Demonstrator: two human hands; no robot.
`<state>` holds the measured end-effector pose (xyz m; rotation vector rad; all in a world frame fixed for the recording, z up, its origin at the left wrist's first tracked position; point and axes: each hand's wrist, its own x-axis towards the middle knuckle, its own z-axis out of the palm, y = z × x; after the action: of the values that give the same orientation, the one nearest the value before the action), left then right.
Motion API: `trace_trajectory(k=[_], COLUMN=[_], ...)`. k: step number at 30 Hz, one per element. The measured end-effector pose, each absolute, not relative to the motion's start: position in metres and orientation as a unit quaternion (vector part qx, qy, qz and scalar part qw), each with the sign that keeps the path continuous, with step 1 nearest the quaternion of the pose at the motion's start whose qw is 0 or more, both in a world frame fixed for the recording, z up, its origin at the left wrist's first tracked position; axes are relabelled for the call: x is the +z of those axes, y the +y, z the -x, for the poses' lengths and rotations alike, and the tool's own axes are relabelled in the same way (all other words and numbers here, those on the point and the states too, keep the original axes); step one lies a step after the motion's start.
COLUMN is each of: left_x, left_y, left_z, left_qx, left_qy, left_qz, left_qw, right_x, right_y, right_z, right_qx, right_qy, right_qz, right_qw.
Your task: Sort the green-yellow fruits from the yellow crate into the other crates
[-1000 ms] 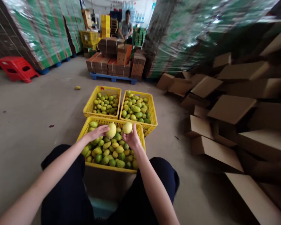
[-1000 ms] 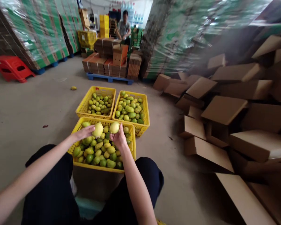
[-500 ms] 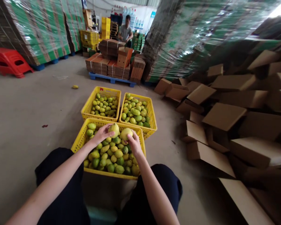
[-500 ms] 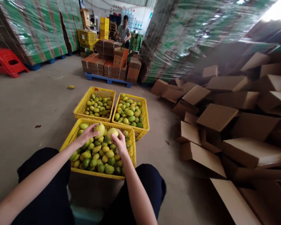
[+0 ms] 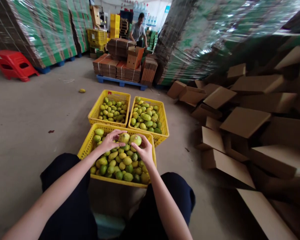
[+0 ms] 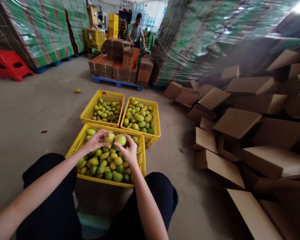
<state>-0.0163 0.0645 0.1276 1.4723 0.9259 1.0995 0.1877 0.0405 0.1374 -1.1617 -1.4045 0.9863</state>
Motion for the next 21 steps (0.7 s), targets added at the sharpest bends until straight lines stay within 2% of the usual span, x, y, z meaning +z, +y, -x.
trace_trajectory(k=[6, 10, 14, 21], left_x=[0.128, 0.124, 0.129, 0.134], left_y=[0.062, 0.065, 0.066, 0.061], left_z=[0.017, 0.015, 0.015, 0.014], left_qx=[0.502, 0.528, 0.491, 0.530], left_qy=[0.340, 0.316, 0.274, 0.263], left_qz=[-0.511, -0.378, -0.260, -0.174], left_qw=[0.609, 0.692, 0.785, 0.787], right_x=[0.138, 0.134, 0.129, 0.130], right_y=[0.039, 0.045, 0.052, 0.047], right_z=[-0.184, -0.181, -0.177, -0.175], right_qx=[0.447, 0.579, 0.679, 0.734], right_qy=[-0.537, -0.444, -0.358, -0.305], right_qz=[0.444, 0.401, 0.367, 0.327], right_qw=[0.561, 0.554, 0.526, 0.511])
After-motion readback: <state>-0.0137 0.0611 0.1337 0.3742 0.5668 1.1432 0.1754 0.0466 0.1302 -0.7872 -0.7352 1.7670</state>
